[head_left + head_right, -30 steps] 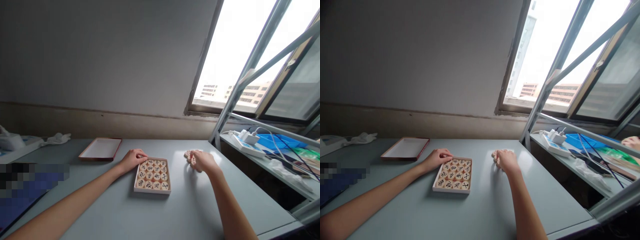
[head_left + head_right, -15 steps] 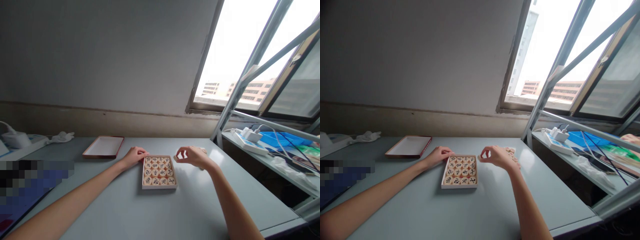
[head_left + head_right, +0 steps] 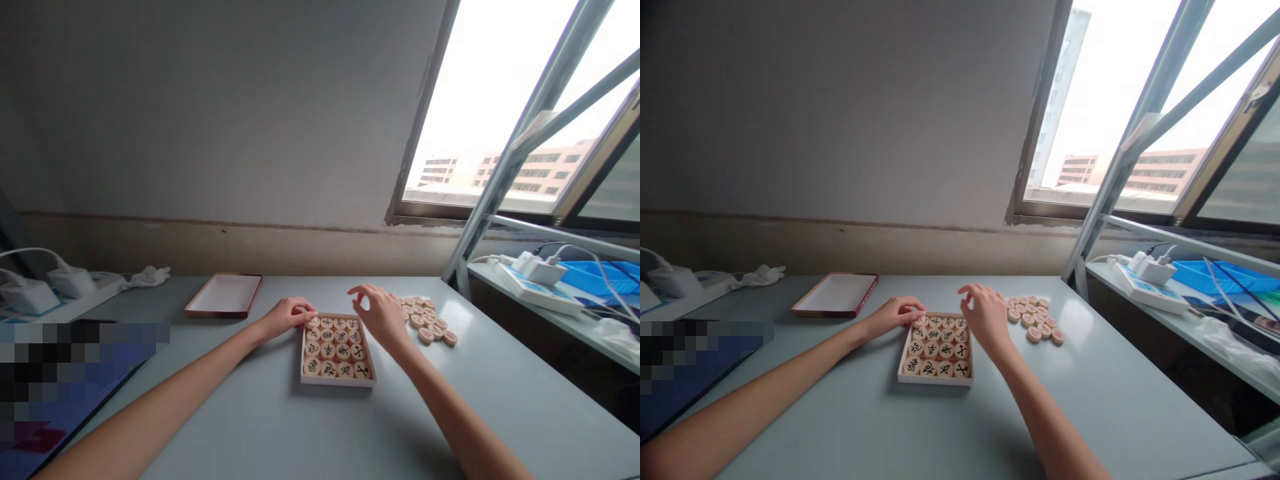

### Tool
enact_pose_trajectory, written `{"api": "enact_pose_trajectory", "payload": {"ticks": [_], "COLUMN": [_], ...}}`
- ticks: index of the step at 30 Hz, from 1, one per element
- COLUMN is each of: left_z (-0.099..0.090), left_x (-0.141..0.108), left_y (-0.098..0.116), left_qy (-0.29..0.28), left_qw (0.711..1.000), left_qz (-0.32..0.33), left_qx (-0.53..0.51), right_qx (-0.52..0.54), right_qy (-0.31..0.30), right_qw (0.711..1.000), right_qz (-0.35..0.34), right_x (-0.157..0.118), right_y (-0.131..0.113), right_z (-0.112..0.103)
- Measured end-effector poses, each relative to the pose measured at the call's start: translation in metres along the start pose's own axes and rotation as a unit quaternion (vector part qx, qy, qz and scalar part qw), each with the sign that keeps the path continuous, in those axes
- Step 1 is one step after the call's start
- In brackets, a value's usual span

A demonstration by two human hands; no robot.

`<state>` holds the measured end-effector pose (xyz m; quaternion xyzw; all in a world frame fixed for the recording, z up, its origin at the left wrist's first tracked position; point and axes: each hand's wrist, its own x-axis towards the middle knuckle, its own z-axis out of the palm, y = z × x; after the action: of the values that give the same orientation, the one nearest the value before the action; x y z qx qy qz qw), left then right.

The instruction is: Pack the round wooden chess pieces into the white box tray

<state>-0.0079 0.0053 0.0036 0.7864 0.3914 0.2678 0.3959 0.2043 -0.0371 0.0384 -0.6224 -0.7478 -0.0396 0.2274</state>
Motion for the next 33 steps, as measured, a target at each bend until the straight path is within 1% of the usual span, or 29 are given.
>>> {"api": "enact_pose_trajectory", "payload": {"ticks": [1, 2, 4, 6, 7, 9, 12, 14, 17, 19, 21, 24, 25, 27, 29, 30, 31, 33], "left_z": [0.000, 0.001, 0.002, 0.003, 0.004, 0.004, 0.005, 0.006, 0.006, 0.006, 0.006, 0.006, 0.006, 0.006, 0.006, 0.006, 0.006, 0.006], "left_x": [0.000, 0.000, 0.001, 0.001, 0.001, 0.001, 0.000, -0.001, -0.001, -0.001, -0.001, -0.001, -0.001, -0.001, -0.001, -0.001, -0.001, -0.001], "left_y": [0.000, 0.000, 0.000, 0.000, 0.000, 0.000, 0.001, 0.002, 0.004, 0.005, 0.007, 0.007, 0.006, 0.005, 0.004, 0.003, 0.003, 0.003], "left_qy": [-0.003, -0.003, 0.002, 0.012, 0.016, 0.023, 0.027, 0.030, 0.036, 0.038, 0.039, 0.041, 0.043, 0.048, 0.051, 0.052, 0.051, 0.052], "left_qw": [1.000, 1.000, 1.000, 1.000, 1.000, 1.000, 1.000, 0.999, 0.999, 0.998, 0.998, 0.997, 0.996, 0.996, 0.995, 0.995, 0.995, 0.994], "left_qz": [-0.004, -0.006, -0.007, -0.007, -0.005, -0.001, 0.005, 0.010, 0.016, 0.018, 0.020, 0.022, 0.023, 0.029, 0.034, 0.036, 0.038, 0.044], "left_qx": [-0.006, -0.010, -0.012, -0.004, 0.001, 0.010, 0.012, 0.014, 0.030, 0.043, 0.053, 0.066, 0.069, 0.073, 0.075, 0.078, 0.080, 0.083], "right_qx": [-0.057, -0.110, -0.175, -0.188, -0.184, -0.181, -0.216, -0.240, -0.245, -0.238, -0.209, -0.104, -0.063, -0.002, 0.027, 0.031, 0.031, 0.025], "right_qy": [0.017, 0.017, -0.036, -0.094, -0.110, -0.116, -0.093, -0.089, -0.094, -0.084, -0.082, -0.099, -0.091, -0.038, 0.025, 0.041, 0.041, 0.018], "right_qw": [0.998, 0.993, 0.980, 0.971, 0.970, 0.970, 0.965, 0.958, 0.957, 0.961, 0.969, 0.986, 0.991, 0.999, 0.999, 0.997, 0.996, 0.994], "right_qz": [0.023, 0.048, 0.090, 0.113, 0.117, 0.115, 0.120, 0.128, 0.123, 0.111, 0.104, 0.088, 0.075, 0.035, -0.020, -0.050, -0.075, -0.106], "right_x": [0.002, 0.004, 0.005, 0.005, 0.005, 0.005, 0.006, 0.006, 0.005, 0.004, 0.003, 0.004, 0.004, 0.004, 0.002, 0.001, 0.000, -0.004], "right_y": [0.013, 0.026, 0.048, 0.061, 0.064, 0.066, 0.063, 0.062, 0.060, 0.058, 0.053, 0.043, 0.038, 0.026, 0.012, 0.005, -0.002, -0.013], "right_z": [-0.003, -0.005, -0.007, -0.006, -0.006, -0.005, -0.004, -0.004, -0.004, -0.005, -0.006, -0.010, -0.010, -0.010, -0.007, -0.005, -0.003, 0.001]}}
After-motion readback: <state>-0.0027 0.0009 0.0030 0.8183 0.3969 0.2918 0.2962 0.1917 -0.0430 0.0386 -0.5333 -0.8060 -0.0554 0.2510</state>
